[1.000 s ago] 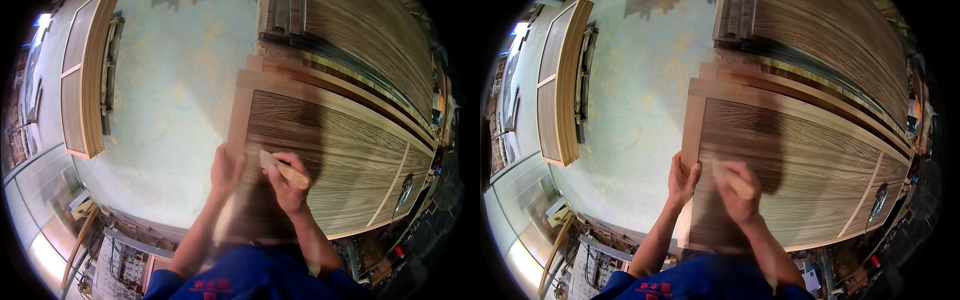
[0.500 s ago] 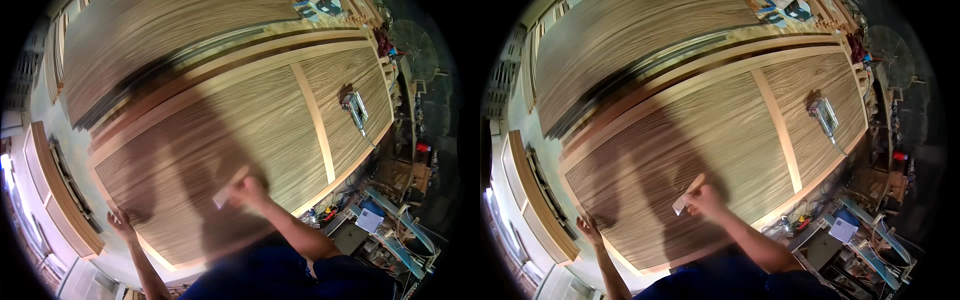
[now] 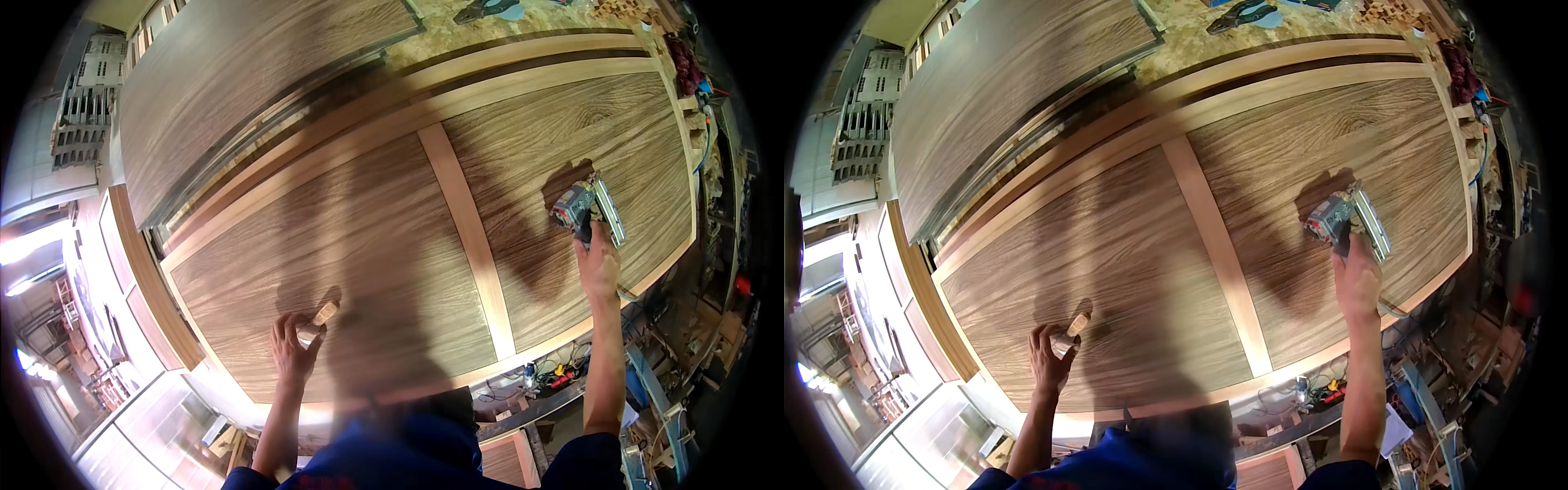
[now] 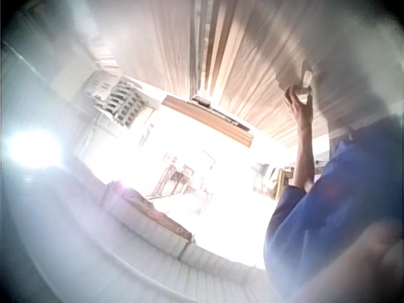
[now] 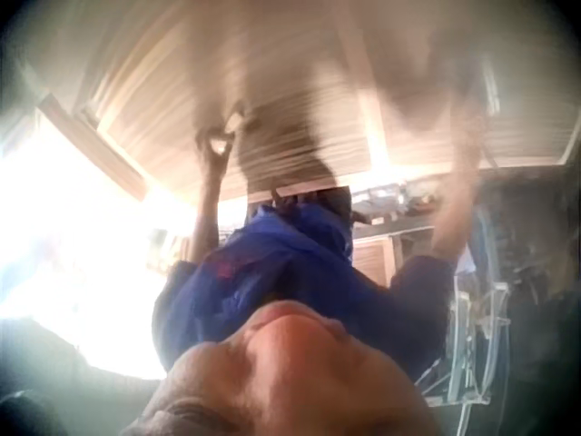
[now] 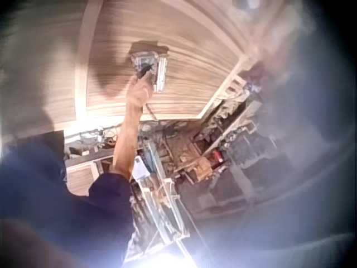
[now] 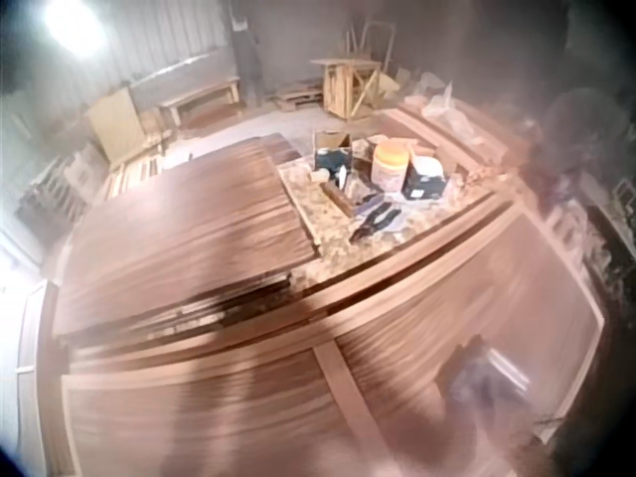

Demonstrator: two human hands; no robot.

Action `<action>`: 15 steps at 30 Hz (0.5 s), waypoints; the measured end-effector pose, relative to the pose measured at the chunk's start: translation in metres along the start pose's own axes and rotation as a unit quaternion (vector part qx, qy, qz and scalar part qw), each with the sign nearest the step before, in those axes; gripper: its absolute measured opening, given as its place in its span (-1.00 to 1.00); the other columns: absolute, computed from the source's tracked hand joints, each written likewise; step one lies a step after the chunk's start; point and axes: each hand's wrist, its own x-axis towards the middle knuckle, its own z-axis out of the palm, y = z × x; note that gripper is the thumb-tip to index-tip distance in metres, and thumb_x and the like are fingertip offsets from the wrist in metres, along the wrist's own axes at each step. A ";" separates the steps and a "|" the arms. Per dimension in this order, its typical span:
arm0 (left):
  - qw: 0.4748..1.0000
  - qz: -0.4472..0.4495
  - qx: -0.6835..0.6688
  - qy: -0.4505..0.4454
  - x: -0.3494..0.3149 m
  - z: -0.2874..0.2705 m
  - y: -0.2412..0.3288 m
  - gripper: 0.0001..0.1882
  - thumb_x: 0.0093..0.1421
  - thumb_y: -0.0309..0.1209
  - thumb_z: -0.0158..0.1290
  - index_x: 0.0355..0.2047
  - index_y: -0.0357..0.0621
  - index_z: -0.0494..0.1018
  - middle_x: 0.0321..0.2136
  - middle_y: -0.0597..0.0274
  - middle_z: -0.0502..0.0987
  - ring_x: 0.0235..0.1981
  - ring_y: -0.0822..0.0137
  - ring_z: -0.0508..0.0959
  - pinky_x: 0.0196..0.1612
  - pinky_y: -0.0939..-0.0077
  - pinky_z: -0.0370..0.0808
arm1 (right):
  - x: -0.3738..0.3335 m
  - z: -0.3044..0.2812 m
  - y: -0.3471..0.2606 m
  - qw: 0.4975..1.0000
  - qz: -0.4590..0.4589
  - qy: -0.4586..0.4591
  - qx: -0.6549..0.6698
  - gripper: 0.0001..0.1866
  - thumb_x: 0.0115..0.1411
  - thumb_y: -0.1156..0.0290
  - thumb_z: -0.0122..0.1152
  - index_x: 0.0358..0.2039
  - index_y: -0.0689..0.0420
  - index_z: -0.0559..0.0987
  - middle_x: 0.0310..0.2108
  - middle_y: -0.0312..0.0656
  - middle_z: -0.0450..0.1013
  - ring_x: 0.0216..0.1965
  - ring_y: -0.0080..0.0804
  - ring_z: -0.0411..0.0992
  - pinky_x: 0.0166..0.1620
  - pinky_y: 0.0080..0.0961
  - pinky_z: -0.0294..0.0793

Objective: The person wipes a large wooden door panel with a cloth, then uses a handheld orbital sander to smooth the surface. They flip the panel over and continue sanding the other side. Finally, they use a pneumatic nail gun to attach wooden trim pieces to the door frame.

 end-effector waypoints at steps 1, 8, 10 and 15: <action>1.000 -0.002 0.004 -0.012 0.003 0.001 0.002 -0.45 0.10 -0.19 0.47 0.06 0.00 0.52 0.09 0.09 0.50 0.19 -0.07 0.47 0.23 -0.03 0.42 | 0.005 -0.001 0.007 1.000 -0.005 -0.026 -0.005 -0.53 0.22 0.43 0.47 0.08 0.18 0.48 0.00 0.02 0.49 0.03 0.19 0.54 0.03 0.01 0.55; 0.993 -0.036 -0.037 -0.106 -0.010 0.001 -0.018 -0.78 0.20 -0.27 0.37 -0.36 0.01 0.52 -0.30 0.27 0.59 -0.19 0.08 0.63 -0.20 0.07 0.52 | 0.009 -0.022 -0.010 0.990 -0.053 -0.099 0.084 -0.62 0.19 0.36 0.51 -0.06 0.22 0.57 -0.12 0.08 0.57 -0.07 0.16 0.56 -0.04 -0.04 0.53; 0.985 -0.068 -0.094 -0.127 -0.021 0.003 -0.031 -0.85 0.27 -0.31 0.31 -0.34 0.01 0.55 -0.36 0.23 0.62 -0.25 0.08 0.66 -0.24 0.13 0.56 | -0.025 -0.032 -0.064 0.980 -0.023 -0.159 0.116 -0.65 0.22 0.37 0.46 -0.07 0.24 0.56 -0.14 0.10 0.57 -0.10 0.15 0.57 -0.05 -0.06 0.54; 0.845 -0.223 -0.460 -0.156 -0.066 0.006 -0.090 -0.79 0.37 -0.40 0.30 -0.09 -0.27 0.62 -0.27 0.29 0.67 -0.22 0.47 0.60 -0.12 0.41 0.58 | -0.159 0.007 -0.188 0.969 -0.071 -0.162 0.172 -0.62 0.14 0.46 0.49 -0.10 0.25 0.52 -0.26 -0.01 0.50 -0.23 -0.01 0.51 -0.09 -0.14 0.49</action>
